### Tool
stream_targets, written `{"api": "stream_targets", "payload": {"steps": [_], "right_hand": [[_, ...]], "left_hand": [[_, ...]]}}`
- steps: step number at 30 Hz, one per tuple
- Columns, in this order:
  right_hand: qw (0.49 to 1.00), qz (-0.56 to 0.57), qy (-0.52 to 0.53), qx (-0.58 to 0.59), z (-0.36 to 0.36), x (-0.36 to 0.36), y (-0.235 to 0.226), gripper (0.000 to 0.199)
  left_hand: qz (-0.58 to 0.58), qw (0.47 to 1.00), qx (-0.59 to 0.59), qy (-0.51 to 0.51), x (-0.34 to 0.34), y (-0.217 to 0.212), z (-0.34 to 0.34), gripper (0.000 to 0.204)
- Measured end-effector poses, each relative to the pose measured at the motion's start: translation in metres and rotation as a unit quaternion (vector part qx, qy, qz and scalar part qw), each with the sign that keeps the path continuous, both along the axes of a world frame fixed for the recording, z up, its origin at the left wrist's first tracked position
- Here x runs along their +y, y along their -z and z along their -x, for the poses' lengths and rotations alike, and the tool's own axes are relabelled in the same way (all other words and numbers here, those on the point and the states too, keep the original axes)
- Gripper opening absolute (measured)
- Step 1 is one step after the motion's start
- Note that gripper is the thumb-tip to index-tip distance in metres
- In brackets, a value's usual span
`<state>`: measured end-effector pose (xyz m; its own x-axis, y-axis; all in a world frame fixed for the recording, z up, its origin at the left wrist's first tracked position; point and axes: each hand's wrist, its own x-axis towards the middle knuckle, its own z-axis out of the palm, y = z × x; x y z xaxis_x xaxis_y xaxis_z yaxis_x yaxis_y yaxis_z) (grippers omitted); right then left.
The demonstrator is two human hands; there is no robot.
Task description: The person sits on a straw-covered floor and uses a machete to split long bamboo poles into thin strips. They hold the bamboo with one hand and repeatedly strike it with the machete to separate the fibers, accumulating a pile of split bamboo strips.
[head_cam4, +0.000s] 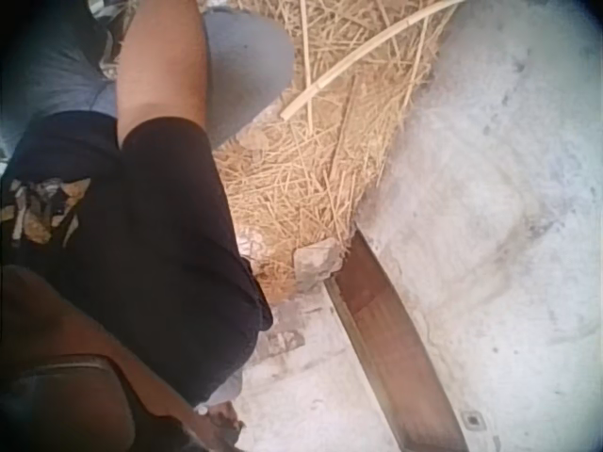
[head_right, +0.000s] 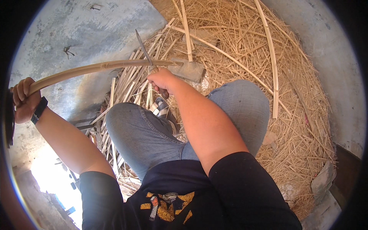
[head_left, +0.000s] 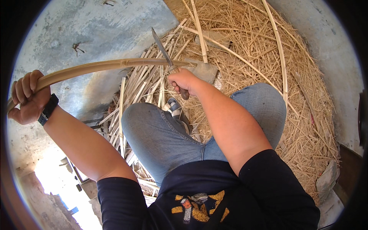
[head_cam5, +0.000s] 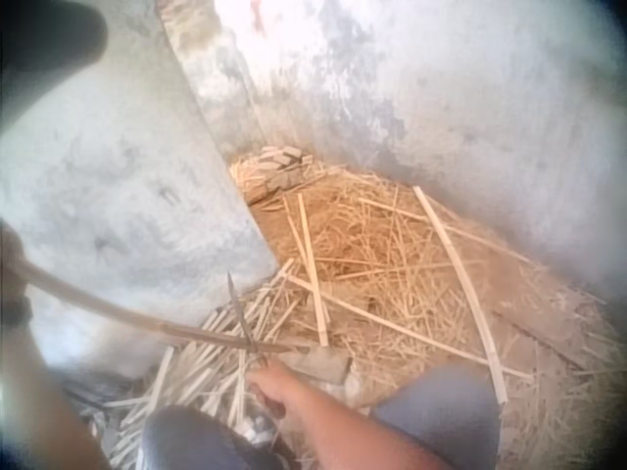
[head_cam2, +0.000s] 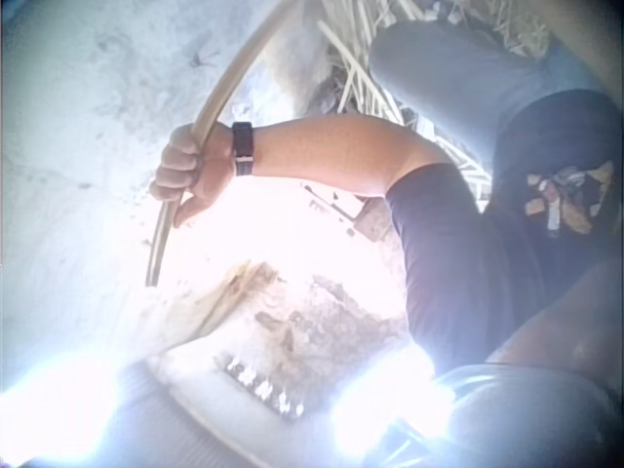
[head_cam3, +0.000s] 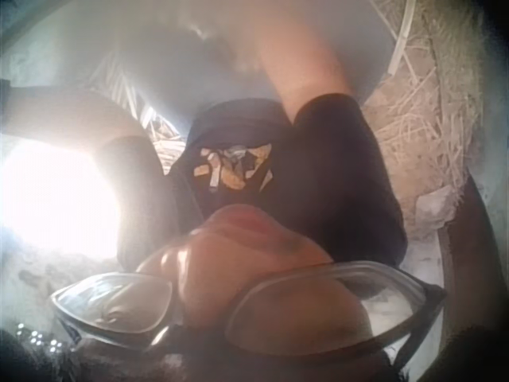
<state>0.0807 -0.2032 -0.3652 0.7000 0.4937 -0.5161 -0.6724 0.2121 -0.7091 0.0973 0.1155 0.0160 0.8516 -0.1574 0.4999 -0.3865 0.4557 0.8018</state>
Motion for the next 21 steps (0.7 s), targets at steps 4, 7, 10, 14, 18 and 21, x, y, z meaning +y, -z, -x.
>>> {"api": "stream_targets", "payload": {"steps": [4, 7, 10, 14, 18, 21], "right_hand": [[1.0, 0.008, -0.002, -0.006, 0.001, -0.001, -0.003, 0.016], [1.0, 0.013, -0.008, -0.006, 0.001, -0.002, -0.005, 0.016], [1.0, 0.025, -0.002, -0.004, 0.002, -0.003, -0.007, 0.016], [0.999, 0.04, -0.008, -0.001, 0.001, -0.001, -0.003, 0.015], [0.998, 0.056, -0.006, -0.013, 0.001, 0.003, 0.0, 0.014], [0.992, 0.094, -0.086, -0.01, 0.0, -0.004, -0.009, 0.015]], "left_hand": [[0.0, 1.0, -0.002, -0.006, 0.002, -0.001, 0.0, 0.068], [-0.002, 1.0, -0.001, -0.002, 0.002, -0.001, 0.0, 0.068], [0.0, 1.0, 0.003, -0.001, 0.005, 0.0, 0.002, 0.063], [0.016, 1.0, -0.004, -0.004, 0.015, 0.005, 0.005, 0.044], [0.026, 0.999, -0.011, -0.032, 0.025, 0.01, 0.009, 0.035], [0.02, 1.0, -0.009, 0.012, 0.036, 0.015, 0.015, 0.035]]}}
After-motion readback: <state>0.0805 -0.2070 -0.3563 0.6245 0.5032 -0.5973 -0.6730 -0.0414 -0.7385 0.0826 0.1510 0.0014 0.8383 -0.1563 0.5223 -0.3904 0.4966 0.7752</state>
